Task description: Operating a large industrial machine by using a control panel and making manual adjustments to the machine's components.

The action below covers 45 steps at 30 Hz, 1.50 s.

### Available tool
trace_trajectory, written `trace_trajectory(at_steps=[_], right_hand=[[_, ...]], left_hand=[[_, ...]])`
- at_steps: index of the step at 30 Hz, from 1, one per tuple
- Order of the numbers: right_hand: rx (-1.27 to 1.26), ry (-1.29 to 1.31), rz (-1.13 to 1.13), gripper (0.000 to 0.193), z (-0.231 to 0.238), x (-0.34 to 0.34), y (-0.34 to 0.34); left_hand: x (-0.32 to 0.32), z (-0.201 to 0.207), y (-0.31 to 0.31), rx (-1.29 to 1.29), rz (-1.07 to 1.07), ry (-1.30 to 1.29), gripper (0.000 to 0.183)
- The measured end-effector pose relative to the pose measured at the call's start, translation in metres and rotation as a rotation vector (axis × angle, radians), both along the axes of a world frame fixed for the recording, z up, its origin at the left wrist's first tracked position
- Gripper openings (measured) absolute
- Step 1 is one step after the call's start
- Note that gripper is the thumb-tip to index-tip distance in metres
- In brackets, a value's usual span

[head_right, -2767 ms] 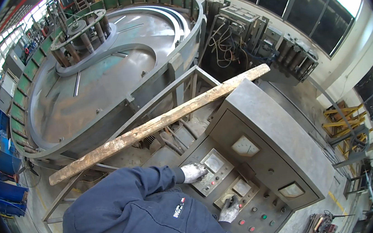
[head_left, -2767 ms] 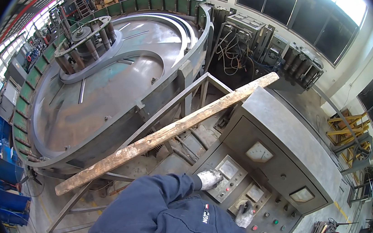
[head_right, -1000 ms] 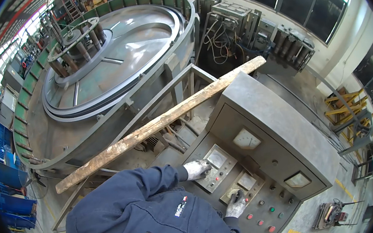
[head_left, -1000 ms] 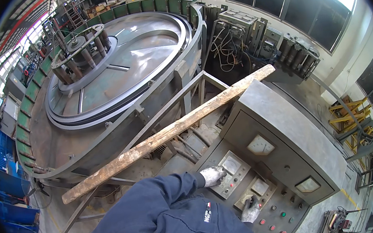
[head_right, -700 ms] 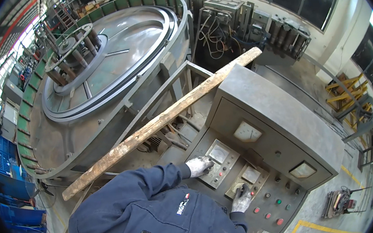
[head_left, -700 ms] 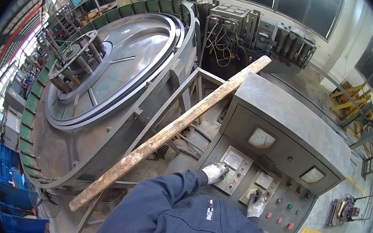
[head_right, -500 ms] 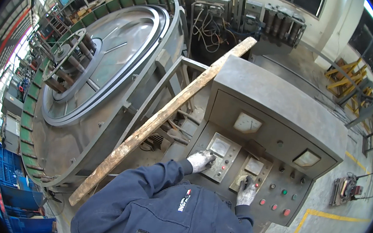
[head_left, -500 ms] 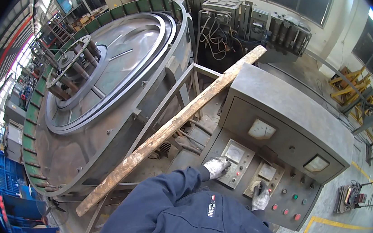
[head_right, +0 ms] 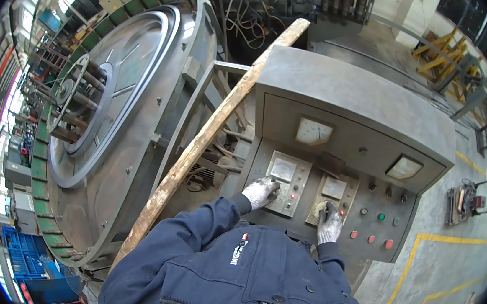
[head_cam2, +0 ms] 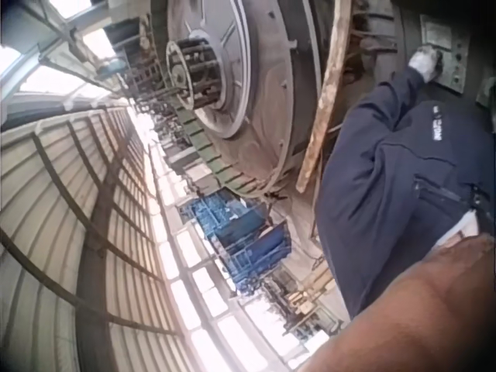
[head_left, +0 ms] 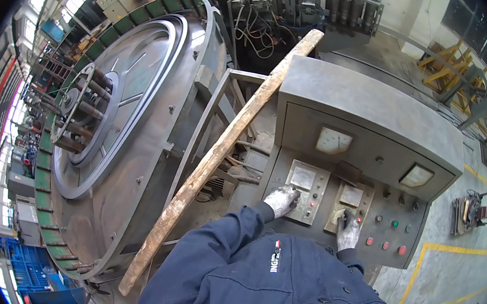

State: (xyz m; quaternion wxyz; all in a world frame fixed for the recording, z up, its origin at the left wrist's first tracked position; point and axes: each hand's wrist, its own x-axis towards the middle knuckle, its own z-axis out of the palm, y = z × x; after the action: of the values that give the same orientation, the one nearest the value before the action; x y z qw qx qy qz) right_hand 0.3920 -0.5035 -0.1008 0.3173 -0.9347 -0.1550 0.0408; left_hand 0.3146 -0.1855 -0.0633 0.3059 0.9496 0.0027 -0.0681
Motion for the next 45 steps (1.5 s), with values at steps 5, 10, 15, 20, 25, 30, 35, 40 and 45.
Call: trace_trajectory(at_steps=[5, 10, 15, 20, 25, 30, 35, 40, 45], right_hand=[[-0.015, -0.038, 0.005, 0.037, 0.002, 0.0, 0.001], [-0.036, -0.011, -0.008, 0.037, -0.001, 0.001, -0.001], [-0.044, -0.017, -0.008, 0.038, -0.003, 0.001, -0.003], [-0.028, 0.038, -0.026, 0.037, 0.003, 0.0, 0.001], [0.005, -0.009, -0.001, 0.038, 0.008, 0.0, 0.0], [0.019, -0.002, 0.006, 0.038, 0.006, 0.0, 0.0], [0.006, -0.014, 0.006, 0.037, 0.001, 0.0, 0.0], [0.019, -0.007, -0.001, 0.036, 0.0, 0.0, -0.001], [0.037, -0.023, 0.0, 0.035, -0.001, -0.001, -0.001]], left_hand=[[0.0, 0.001, 0.0, 0.003, -0.006, -0.04, 0.023], [0.0, 0.0, 0.0, 0.014, -0.021, -0.1, 0.022], [0.0, 0.001, 0.004, -0.048, -0.03, -0.051, 0.028], [0.0, -0.001, 0.003, -0.028, -0.027, -0.035, 0.029], [0.0, -0.003, 0.003, -0.053, -0.022, -0.06, 0.03], [-0.001, -0.003, 0.003, -0.037, -0.02, -0.066, 0.029], [-0.001, 0.0, 0.004, -0.023, -0.031, -0.04, 0.027], [-0.001, -0.012, 0.004, -0.009, -0.037, -0.071, 0.027], [-0.003, -0.009, 0.003, -0.025, -0.038, -0.068, 0.028]])
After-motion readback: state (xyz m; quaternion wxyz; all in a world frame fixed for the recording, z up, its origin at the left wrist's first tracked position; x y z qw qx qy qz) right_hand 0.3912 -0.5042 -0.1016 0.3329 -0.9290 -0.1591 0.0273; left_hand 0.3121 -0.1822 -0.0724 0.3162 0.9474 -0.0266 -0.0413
